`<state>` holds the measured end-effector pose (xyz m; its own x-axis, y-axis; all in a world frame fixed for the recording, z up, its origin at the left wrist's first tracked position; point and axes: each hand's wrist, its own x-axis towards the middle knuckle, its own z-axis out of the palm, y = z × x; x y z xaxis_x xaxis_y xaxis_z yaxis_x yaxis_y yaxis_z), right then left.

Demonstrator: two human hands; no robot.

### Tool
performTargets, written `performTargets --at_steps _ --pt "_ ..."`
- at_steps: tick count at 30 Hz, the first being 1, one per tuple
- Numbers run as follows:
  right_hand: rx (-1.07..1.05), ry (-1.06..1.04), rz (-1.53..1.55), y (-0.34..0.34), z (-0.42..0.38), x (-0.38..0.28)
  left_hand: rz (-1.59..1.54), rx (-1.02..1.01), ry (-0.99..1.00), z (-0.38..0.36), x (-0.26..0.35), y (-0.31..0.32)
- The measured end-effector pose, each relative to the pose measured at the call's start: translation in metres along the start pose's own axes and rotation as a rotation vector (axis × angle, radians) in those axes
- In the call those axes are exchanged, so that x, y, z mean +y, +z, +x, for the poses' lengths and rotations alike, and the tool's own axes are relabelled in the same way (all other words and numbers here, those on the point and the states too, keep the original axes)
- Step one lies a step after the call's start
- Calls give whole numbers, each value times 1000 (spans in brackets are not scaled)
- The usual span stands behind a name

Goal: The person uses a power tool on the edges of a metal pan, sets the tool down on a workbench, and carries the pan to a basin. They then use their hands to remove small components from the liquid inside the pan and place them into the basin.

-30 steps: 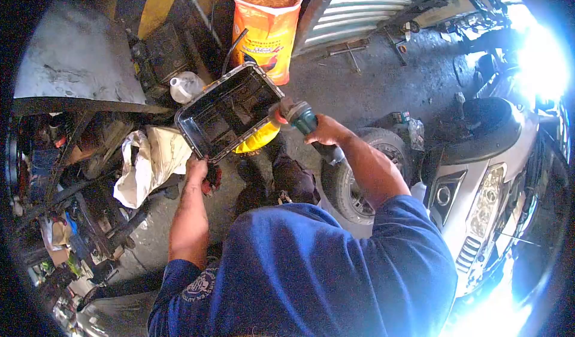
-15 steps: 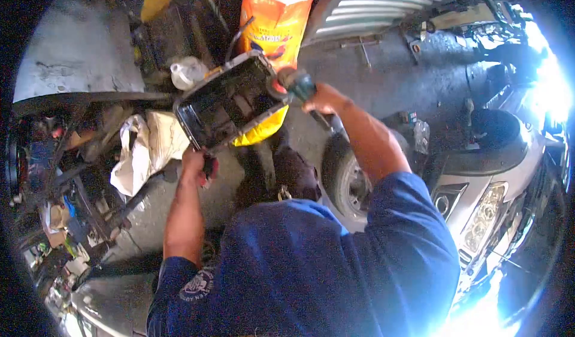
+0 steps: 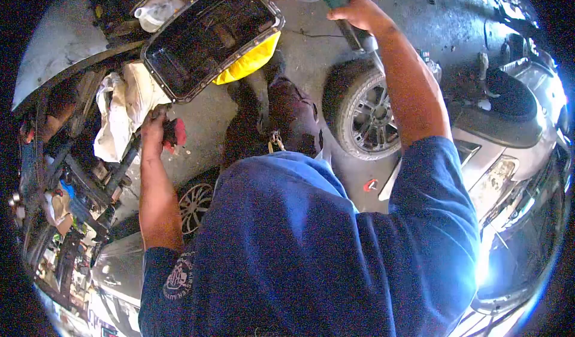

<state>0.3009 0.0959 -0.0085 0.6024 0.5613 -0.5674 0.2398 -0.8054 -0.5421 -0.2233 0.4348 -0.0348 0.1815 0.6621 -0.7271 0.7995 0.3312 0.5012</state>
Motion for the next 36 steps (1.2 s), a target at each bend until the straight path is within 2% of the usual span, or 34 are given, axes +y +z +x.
performTargets --at_steps 1,2,5,7,9,10,12,16,22,25,26,29,32,36 --pt "0 53 7 -3 -13 9 -6 -4 3 -4 -3 -5" --pt "14 6 43 -2 -25 20 -10 -8 6 -7 -5 -10" --pt "61 195 86 4 -74 41 -12 -18 10 4 -31 -26" --pt "90 35 56 26 -95 105 -101 -79 55 27 -63 -40" --pt "105 3 115 49 -124 126 -130 -158 -38 24 -59 -48" --pt "108 47 191 60 -143 130 -114 -191 -58 27 -59 -53" --pt "221 366 478 81 -187 112 -53 -211 -78 29 -54 -59" --pt "262 546 498 129 -248 138 155 -213 -73 42 -45 -69" --pt "334 615 611 169 -324 144 388 -189 62 58 -34 -77" --pt "370 638 661 182 -349 162 319 -240 29 30 -18 -64" --pt "389 641 658 185 -356 170 336 -228 75 53 -35 -73" --pt "433 630 675 197 -371 199 428 -189 -5 3 -13 -52" --pt "448 658 747 190 -381 198 454 -177 -25 9 -35 -56" --pt "416 663 740 189 -389 238 479 -152 -16 -34 -33 -34"
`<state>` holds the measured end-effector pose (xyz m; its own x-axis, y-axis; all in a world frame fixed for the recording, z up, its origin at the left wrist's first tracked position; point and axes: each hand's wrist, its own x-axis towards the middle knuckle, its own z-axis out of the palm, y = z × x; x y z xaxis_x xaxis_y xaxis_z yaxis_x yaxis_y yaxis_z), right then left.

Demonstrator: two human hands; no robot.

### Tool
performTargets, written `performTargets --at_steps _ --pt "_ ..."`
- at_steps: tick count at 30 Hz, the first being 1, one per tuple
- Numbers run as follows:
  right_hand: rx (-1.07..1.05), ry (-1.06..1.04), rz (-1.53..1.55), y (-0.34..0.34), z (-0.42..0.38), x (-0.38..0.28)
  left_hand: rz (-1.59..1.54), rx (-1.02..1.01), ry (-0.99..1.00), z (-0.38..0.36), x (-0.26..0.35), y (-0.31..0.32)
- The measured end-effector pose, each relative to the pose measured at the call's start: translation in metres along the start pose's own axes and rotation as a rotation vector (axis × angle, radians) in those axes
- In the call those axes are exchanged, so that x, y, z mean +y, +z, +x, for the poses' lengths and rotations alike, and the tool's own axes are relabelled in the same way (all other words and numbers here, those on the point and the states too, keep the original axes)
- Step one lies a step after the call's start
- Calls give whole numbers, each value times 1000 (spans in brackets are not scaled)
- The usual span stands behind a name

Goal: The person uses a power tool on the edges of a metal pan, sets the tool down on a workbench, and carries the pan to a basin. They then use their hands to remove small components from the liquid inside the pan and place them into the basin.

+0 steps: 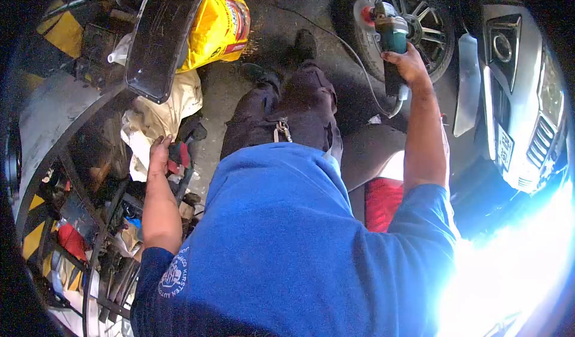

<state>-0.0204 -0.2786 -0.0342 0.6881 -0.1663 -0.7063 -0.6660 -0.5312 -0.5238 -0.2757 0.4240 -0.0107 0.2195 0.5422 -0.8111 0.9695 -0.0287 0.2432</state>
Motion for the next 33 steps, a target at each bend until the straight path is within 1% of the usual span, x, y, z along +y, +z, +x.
performTargets --at_steps 2,5,6,9,10,13,14,15,16,17,19,20,21,22,25,26,30,31,32,33 --pt "-19 -10 7 -11 6 6 -14 50 -13 -11 -1 15" --pt "-32 -15 22 -27 23 19 -19 3 -5 -37 11 35" --pt "-33 -17 31 -29 28 17 21 42 32 -39 7 43" --pt "-140 -80 104 -40 34 11 -44 -55 85 -48 0 57" --pt "-103 -101 129 -40 34 9 -18 -16 48 -59 7 64" --pt "-187 -126 94 -49 35 -8 -36 -9 97 -44 -16 74" --pt "-167 -194 20 -52 47 -1 -37 -6 96 -40 -22 77" --pt "-191 -209 -22 -52 46 -10 -38 -4 95 -38 -25 81" --pt "-197 -241 -7 -51 49 -12 -39 -2 94 -37 -27 84" --pt "-205 -273 9 -51 57 -9 -114 -12 98 -37 -28 89" --pt "-277 -251 147 -42 63 -16 -54 40 163 -35 -28 96" --pt "-263 -259 75 -39 62 -26 -50 43 224 -26 -36 99" --pt "-243 -263 2 -38 61 -34 -64 49 188 -30 -32 102" --pt "-273 -263 -16 -37 68 -36 -78 54 151 -30 -33 105" --pt "-278 -244 -47 -27 70 -52 -158 56 167 -21 -38 119" --pt "-282 -247 4 -21 65 -60 -179 46 155 -23 -39 120" --pt "-321 -279 -72 -17 54 -85 -259 25 111 -52 -22 125" --pt "-328 -295 -80 -16 51 -90 -292 34 121 -47 -35 126" --pt "-285 -310 -114 -14 60 -81 -326 42 131 -46 -42 130" --pt "-246 -324 -149 -10 73 -71 -331 34 98 -54 -39 132"
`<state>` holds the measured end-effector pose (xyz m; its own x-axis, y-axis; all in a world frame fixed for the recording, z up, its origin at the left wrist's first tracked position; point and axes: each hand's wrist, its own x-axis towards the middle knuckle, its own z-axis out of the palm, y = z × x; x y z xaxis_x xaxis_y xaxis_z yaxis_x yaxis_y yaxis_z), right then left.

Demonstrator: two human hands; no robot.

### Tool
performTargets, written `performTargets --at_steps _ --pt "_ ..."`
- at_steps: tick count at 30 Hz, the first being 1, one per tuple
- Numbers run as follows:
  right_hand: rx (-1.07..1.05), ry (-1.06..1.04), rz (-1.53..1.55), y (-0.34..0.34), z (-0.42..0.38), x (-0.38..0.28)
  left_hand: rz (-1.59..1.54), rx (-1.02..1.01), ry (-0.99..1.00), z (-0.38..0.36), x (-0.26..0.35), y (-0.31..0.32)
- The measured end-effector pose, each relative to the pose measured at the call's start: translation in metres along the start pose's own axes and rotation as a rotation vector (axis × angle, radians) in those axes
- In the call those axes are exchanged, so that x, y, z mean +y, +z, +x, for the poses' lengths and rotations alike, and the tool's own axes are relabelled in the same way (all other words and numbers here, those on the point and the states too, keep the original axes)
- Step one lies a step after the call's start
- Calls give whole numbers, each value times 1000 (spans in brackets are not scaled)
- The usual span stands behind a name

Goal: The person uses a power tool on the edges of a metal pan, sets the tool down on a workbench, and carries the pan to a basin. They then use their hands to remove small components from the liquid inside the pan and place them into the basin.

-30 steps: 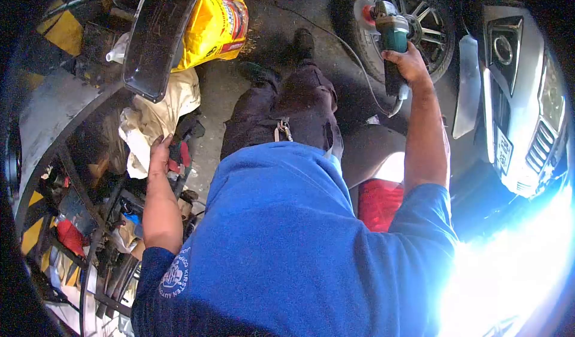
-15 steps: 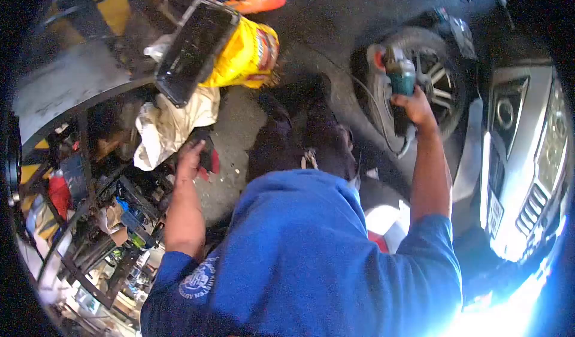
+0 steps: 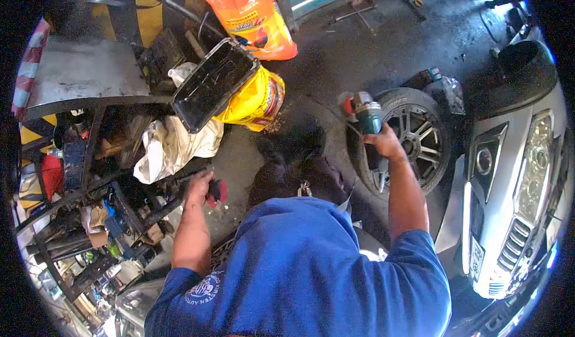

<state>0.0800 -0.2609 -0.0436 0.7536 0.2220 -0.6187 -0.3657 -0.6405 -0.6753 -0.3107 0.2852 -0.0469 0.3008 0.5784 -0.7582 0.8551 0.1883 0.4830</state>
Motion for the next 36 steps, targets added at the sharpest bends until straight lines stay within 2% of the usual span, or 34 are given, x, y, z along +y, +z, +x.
performTargets --at_steps 3,4,6,9,10,11,12,14,16,19,20,21,22,23,25,28,29,30,31,33,34,35,36 --pt "-71 -59 228 0 -17 -24 -65 -9 -75 -24 7 6" --pt "-51 -4 29 -5 -19 -32 -114 -19 -88 -23 1 7" --pt "-64 23 88 -7 -29 -44 -149 -40 -98 -22 -6 6" --pt "-103 40 202 -2 -15 -23 -177 -41 -93 -22 6 8" --pt "-74 19 167 -4 -25 -33 -222 -40 -99 -27 19 9" --pt "-46 74 -36 -5 -15 -16 -261 -47 -110 -31 29 17" --pt "-28 83 -47 -8 -29 -36 -258 -45 -73 -17 26 17" --pt "-39 68 -9 0 -18 -15 -343 -42 -82 -3 36 17" --pt "-5 67 -58 0 -24 -20 -347 -113 -103 14 35 15" --pt "-43 16 68 2 -28 -21 -408 -69 -53 31 34 12" --pt "-57 26 156 3 -33 -25 -434 -29 -127 33 39 12" --pt "-99 46 217 5 -39 -34 -431 -31 -117 38 43 6" --pt "-33 49 110 5 -44 -42 -470 -63 -109 41 48 7" --pt "-20 90 130 9 -40 -36 -476 -32 -110 15 79 13" --pt "-91 30 374 15 -34 -22 -568 -9 -146 23 88 13" --pt "-84 77 268 13 -25 -3 -448 63 -144 36 92 19" --pt "-98 53 314 11 -17 7 -337 -63 -180 61 77 18" --pt "-116 31 362 13 -10 13 -431 -186 -144 77 64 28" --pt "-100 72 314 13 -13 -6 -475 -308 -271 70 77 32" --pt "-126 108 234 19 -15 -29 -387 -178 -197 129 30 57" --pt "-160 98 207 13 -3 -25 -323 -110 -130 116 46 58" --pt "-202 41 316 9 9 -15 -326 -41 -117 100 62 52" --pt "-142 -34 255 11 15 -14 -324 26 -101 89 73 48"
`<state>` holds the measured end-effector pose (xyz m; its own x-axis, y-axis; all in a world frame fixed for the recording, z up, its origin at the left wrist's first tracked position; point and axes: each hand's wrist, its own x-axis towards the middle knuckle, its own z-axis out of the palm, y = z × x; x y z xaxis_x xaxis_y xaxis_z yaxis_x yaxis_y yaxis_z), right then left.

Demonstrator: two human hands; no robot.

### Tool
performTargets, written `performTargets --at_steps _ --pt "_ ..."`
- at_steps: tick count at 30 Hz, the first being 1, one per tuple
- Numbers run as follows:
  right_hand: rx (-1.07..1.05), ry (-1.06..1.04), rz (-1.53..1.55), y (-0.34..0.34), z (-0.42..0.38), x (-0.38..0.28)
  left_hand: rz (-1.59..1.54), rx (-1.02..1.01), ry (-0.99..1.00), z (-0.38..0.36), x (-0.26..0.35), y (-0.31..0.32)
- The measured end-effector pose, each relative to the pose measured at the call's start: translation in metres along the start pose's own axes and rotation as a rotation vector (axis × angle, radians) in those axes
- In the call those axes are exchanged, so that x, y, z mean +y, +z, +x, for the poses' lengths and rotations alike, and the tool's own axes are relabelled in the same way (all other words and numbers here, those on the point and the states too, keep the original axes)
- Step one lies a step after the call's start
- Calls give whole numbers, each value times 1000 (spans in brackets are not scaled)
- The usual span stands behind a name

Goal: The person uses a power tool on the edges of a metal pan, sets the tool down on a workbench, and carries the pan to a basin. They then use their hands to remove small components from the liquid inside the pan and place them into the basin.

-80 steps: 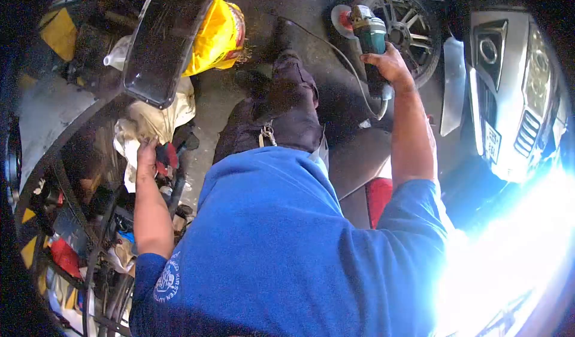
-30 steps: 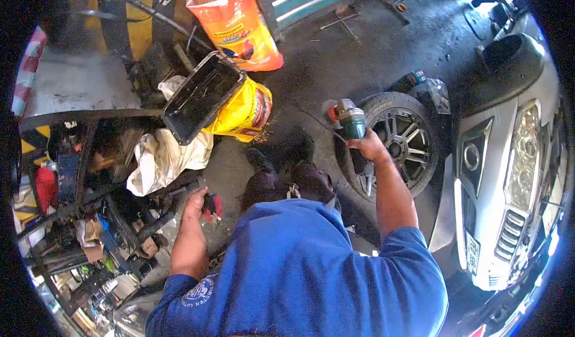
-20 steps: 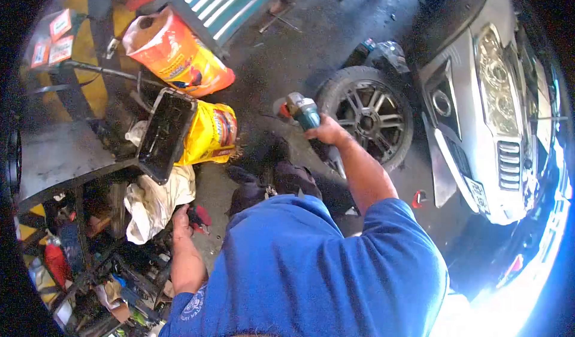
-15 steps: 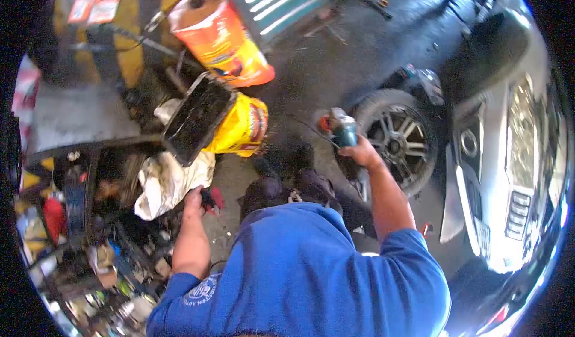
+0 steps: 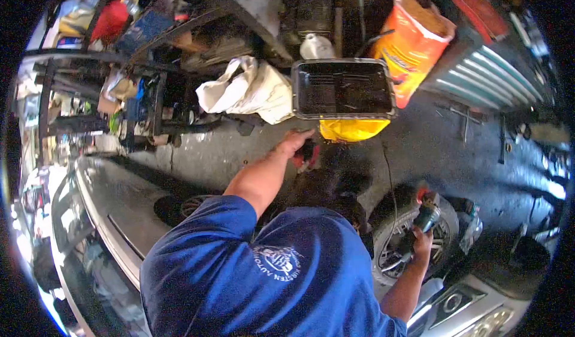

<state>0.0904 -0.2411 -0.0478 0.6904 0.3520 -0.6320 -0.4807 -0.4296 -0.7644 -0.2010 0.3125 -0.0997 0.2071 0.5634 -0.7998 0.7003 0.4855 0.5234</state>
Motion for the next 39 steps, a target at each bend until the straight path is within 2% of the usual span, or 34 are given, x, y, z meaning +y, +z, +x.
performTargets --at_steps 2,3,4,5,6,8,9,12,14,15,16,19,20,22,23,24,26,27,30,32,33,34,35,36,37,38,39 --pt "-84 93 -21 -8 14 -7 -153 60 63 13 -3 -5" --pt "-29 75 -112 -8 17 -13 -226 97 93 26 -9 -9" --pt "17 51 -200 -7 22 -19 -161 171 261 45 -19 -14" --pt "8 29 -150 -11 26 -16 -124 148 43 15 17 -31" --pt "-1 12 -98 -9 34 -17 -50 198 92 20 21 -38" --pt "-8 114 -120 23 20 -66 75 236 134 28 32 -51" --pt "-9 89 -212 45 6 -93 -8 191 104 50 25 -51" --pt "-1 -25 -193 45 13 -85 -138 1 -52 58 36 -41" --pt "-34 97 -153 5 35 -42 -127 -197 -179 28 67 -47" --pt "-100 64 -197 11 28 -49 -91 -467 -30 51 51 -51" --pt "16 209 -178 39 12 -80 -134 -592 -50 68 44 -51" --pt "92 143 -118 54 -4 -84 -352 -456 -156 104 28 -47" --pt "127 87 -140 65 -10 -86 -426 -449 -146 87 37 -48" --pt "160 168 -68 63 -9 -78 -490 -149 -107 105 23 -36" --pt "165 199 -62 62 -10 -74 -564 -172 -82 97 24 -32" --pt "222 234 -105 73 -22 -98 -642 -194 -59 87 27 -28" --pt "258 178 -67 67 -25 -76 -631 -240 -145 63 41 -25" --pt "268 208 -151 65 -24 -74 -653 -312 -189 70 37 -23" --pt "279 187 -15 50 -28 -58 -693 -372 -159 31 59 -5" --pt "289 154 42 40 -32 -62 -716 -367 -193 25 55 0" --pt "239 222 46 31 -31 -51 -662 -213 -140 0 62 10" --pt "204 272 45 14 -30 -37 -664 -347 -167 -20 65 17" --pt "254 231 23 6 -26 -22 -539 -420 43 13 34 10" --pt "303 191 -1 -3 -21 -6 -559 -586 -18 -52 73 43" --pt "352 152 -27 -11 -17 9 -548 -564 -78 -65 75 59" --pt "343 132 -68 -20 -31 -14 -490 -913 63 -71 76 70" --pt "277 162 164 -26 -26 4 -527 -771 5 -71 71 87"
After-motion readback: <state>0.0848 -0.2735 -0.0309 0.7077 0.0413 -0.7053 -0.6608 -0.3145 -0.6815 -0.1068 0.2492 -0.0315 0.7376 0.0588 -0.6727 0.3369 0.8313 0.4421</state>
